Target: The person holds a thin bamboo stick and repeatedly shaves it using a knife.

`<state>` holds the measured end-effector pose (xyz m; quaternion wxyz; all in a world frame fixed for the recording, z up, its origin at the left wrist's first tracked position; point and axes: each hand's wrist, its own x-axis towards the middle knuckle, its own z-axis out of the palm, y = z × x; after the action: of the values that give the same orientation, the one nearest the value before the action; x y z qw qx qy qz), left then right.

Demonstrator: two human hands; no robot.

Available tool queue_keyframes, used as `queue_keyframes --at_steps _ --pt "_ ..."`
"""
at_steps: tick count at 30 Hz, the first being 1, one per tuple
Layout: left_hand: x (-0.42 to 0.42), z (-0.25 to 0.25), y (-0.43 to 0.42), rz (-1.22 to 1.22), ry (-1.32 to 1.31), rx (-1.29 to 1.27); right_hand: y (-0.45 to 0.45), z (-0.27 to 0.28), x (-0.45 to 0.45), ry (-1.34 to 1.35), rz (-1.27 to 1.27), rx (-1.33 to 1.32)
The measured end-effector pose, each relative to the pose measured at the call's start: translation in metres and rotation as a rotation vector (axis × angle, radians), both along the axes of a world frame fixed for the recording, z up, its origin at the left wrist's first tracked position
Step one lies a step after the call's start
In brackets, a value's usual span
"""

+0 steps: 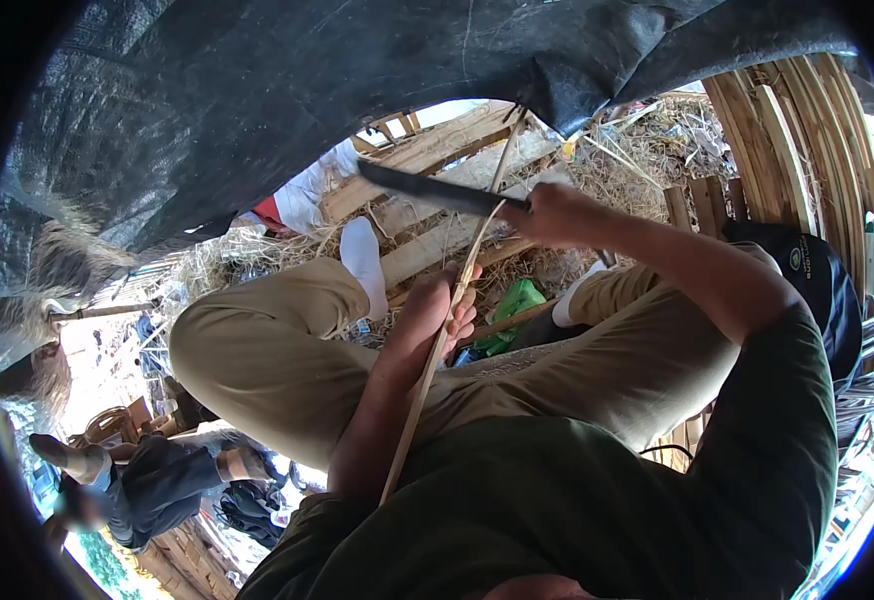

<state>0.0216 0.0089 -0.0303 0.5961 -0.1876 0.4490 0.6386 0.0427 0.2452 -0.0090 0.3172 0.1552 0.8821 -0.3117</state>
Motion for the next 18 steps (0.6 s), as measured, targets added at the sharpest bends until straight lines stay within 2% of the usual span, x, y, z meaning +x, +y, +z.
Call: queue_keyframes --at_steps 2,3,4,5,7,9,11,13,15,18 --pt "-0.002 0.003 0.0 0.019 -0.005 0.012 0.014 -0.019 -0.003 0.068 -0.058 0.096" --pt "-0.005 0.001 0.0 0.012 -0.002 0.01 0.011 -0.031 0.0 -0.026 -0.197 0.025" --pt "-0.006 -0.001 0.0 0.007 -0.001 0.009 -0.001 -0.016 0.007 0.0 -0.17 0.014" --pt "-0.005 -0.004 -0.001 0.005 -0.007 0.006 -0.011 -0.023 0.017 0.087 0.048 -0.019" --pt "-0.002 -0.003 -0.003 0.017 -0.052 0.048 -0.027 -0.015 0.022 0.126 0.186 -0.106" --pt "0.0 0.0 -0.004 0.02 -0.056 0.053 -0.035 0.007 0.023 0.036 0.015 -0.211" --pt "0.0 0.003 -0.001 0.035 -0.015 0.034 -0.018 0.006 0.019 0.121 0.067 -0.136" --pt "-0.003 0.005 -0.001 0.018 -0.008 0.024 0.007 -0.028 0.009 0.154 -0.049 -0.006" --pt "-0.005 0.006 -0.001 0.015 0.002 0.012 0.008 -0.038 0.022 0.382 0.115 0.134" --pt "-0.003 0.006 -0.001 0.024 -0.004 0.002 -0.02 -0.033 0.033 0.379 0.268 0.027"
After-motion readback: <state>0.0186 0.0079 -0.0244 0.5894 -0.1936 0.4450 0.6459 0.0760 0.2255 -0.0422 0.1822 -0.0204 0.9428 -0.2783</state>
